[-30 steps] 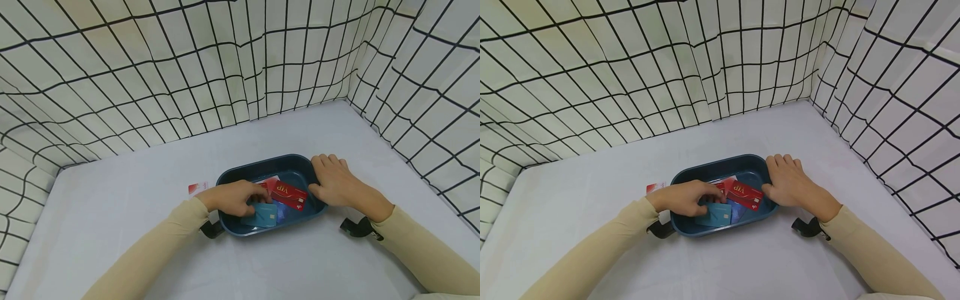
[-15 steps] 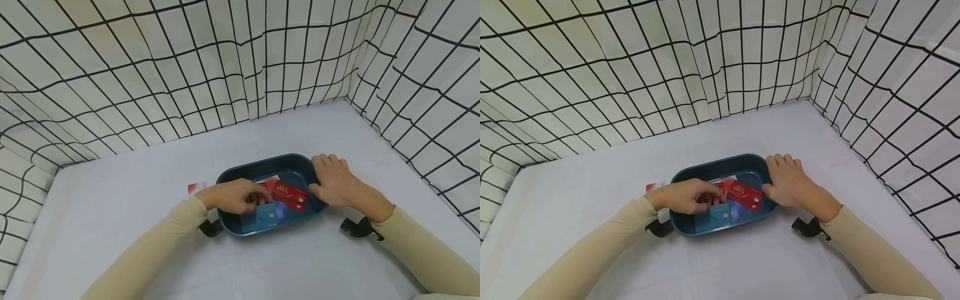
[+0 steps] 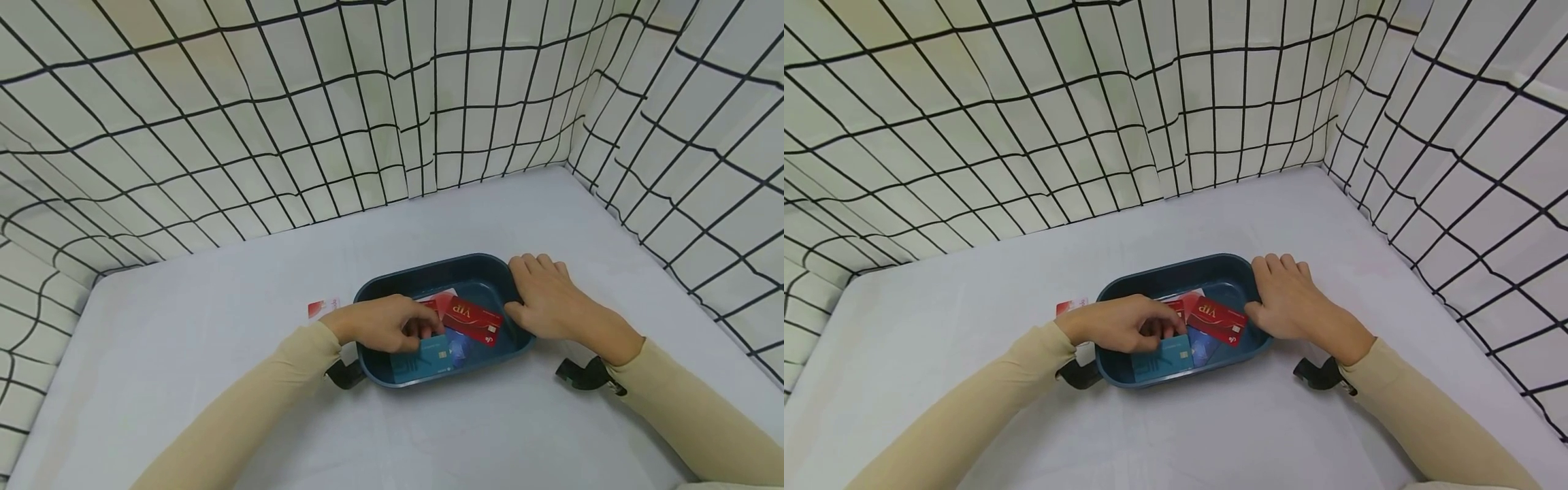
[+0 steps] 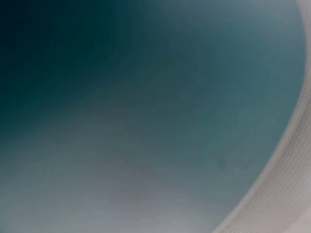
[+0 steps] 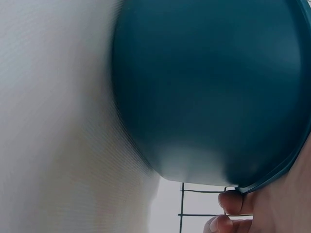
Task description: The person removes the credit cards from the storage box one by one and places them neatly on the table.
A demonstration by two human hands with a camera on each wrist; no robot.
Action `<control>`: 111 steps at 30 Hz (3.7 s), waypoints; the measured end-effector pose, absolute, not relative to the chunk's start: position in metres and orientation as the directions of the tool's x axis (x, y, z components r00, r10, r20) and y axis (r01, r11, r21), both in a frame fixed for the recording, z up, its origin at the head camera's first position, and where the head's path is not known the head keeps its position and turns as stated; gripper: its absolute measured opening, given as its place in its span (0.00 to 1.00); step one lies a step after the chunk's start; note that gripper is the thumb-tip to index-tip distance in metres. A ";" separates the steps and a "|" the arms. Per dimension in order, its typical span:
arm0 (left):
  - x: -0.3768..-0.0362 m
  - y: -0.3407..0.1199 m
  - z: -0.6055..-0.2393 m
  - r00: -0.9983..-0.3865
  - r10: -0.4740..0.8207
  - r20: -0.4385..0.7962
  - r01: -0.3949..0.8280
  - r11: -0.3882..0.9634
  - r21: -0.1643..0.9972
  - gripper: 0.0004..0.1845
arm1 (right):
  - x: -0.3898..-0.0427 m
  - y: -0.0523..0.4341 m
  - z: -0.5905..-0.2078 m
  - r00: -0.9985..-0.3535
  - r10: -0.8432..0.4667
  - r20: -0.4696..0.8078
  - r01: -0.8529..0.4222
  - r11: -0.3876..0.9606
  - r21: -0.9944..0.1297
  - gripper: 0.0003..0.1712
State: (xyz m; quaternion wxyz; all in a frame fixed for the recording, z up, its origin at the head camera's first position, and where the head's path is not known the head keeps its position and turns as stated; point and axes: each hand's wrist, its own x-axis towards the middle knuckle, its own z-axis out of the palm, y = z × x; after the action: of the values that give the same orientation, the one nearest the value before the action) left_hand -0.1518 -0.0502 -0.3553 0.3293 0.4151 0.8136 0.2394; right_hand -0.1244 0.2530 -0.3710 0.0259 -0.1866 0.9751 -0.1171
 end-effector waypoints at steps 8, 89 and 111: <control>-0.152 -0.051 -0.354 -0.439 0.846 -0.301 0.524 0.514 0.679 0.21 | -0.124 0.253 -0.370 -0.929 -0.370 -0.005 -0.358 0.902 -0.239 0.18; -0.116 -0.095 -0.323 -0.825 0.556 -0.101 0.056 0.259 0.964 0.22 | -0.117 0.247 -0.370 -0.934 -0.357 0.006 -0.348 0.907 -0.236 0.17; -0.102 -0.120 -0.325 -0.881 0.445 -0.160 -0.059 0.233 0.971 0.23 | -0.119 0.249 -0.370 -0.938 -0.346 -0.006 -0.336 0.914 -0.229 0.15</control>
State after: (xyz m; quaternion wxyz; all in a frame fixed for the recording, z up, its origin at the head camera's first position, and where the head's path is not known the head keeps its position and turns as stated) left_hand -0.1020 -0.1204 -0.3250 0.2079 0.1277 0.7572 0.6058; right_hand -0.1187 0.2486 -0.3704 0.0231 -0.1745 0.9779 -0.1128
